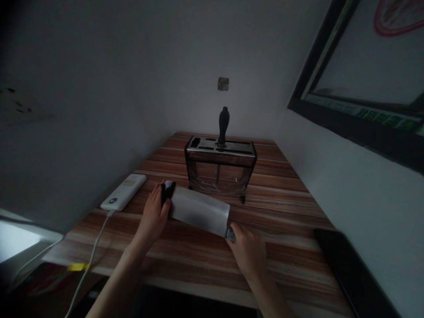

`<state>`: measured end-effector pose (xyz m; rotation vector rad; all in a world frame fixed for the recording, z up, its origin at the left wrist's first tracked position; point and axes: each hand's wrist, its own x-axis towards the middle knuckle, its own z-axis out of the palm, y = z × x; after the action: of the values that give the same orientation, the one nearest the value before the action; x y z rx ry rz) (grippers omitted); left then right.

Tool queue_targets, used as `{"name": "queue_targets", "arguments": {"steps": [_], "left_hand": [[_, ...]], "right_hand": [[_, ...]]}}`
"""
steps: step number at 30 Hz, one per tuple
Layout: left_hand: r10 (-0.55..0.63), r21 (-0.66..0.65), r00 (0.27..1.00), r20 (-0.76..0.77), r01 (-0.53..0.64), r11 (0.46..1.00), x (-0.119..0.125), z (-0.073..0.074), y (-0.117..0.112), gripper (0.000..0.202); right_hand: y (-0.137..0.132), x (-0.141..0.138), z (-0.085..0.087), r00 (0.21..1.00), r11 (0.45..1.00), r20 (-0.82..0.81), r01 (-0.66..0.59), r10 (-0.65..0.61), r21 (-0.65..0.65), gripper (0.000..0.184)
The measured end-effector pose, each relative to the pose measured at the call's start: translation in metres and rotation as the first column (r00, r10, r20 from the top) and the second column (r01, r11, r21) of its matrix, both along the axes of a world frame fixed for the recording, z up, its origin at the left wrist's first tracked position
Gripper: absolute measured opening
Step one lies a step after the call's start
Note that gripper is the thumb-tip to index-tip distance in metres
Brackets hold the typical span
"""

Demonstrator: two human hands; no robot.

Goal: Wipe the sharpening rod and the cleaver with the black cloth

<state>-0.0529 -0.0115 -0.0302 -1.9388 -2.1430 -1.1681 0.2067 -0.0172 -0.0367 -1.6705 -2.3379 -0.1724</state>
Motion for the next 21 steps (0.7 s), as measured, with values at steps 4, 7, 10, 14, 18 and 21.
{"name": "queue_targets", "arguments": {"steps": [4, 7, 10, 14, 18, 21], "left_hand": [[0.004, 0.071, 0.997, 0.082, -0.010, 0.997, -0.019, 0.012, -0.006, 0.045], [0.021, 0.055, 0.990, 0.138, -0.028, 0.998, -0.024, 0.014, -0.010, 0.044], [0.023, 0.019, 0.982, 0.190, -0.027, 0.999, -0.024, 0.012, -0.014, 0.044], [-0.008, 0.005, 0.975, 0.221, 0.007, 1.000, -0.026, 0.013, -0.017, 0.043], [-0.045, 0.010, 0.976, 0.215, 0.044, 0.999, -0.030, 0.020, -0.020, 0.040], [-0.090, 0.036, 0.973, 0.210, 0.084, 0.996, -0.031, 0.022, -0.022, 0.040]], "right_hand": [[0.001, 0.000, 0.000, 0.999, 0.999, -0.038, 0.028, -0.029, -0.018, 0.011], [0.002, 0.001, -0.002, 0.998, 0.999, -0.056, 0.030, -0.031, -0.023, 0.013], [0.002, 0.001, -0.003, 0.998, 1.000, -0.066, 0.019, -0.019, -0.013, 0.012], [0.004, 0.003, -0.007, 0.995, 0.999, -0.103, 0.008, -0.004, 0.042, 0.010], [0.006, 0.007, -0.008, 0.981, 0.996, -0.188, -0.040, 0.054, 0.078, 0.013], [0.004, 0.011, -0.001, 0.965, 0.995, -0.249, -0.075, 0.089, 0.064, 0.018]]}}
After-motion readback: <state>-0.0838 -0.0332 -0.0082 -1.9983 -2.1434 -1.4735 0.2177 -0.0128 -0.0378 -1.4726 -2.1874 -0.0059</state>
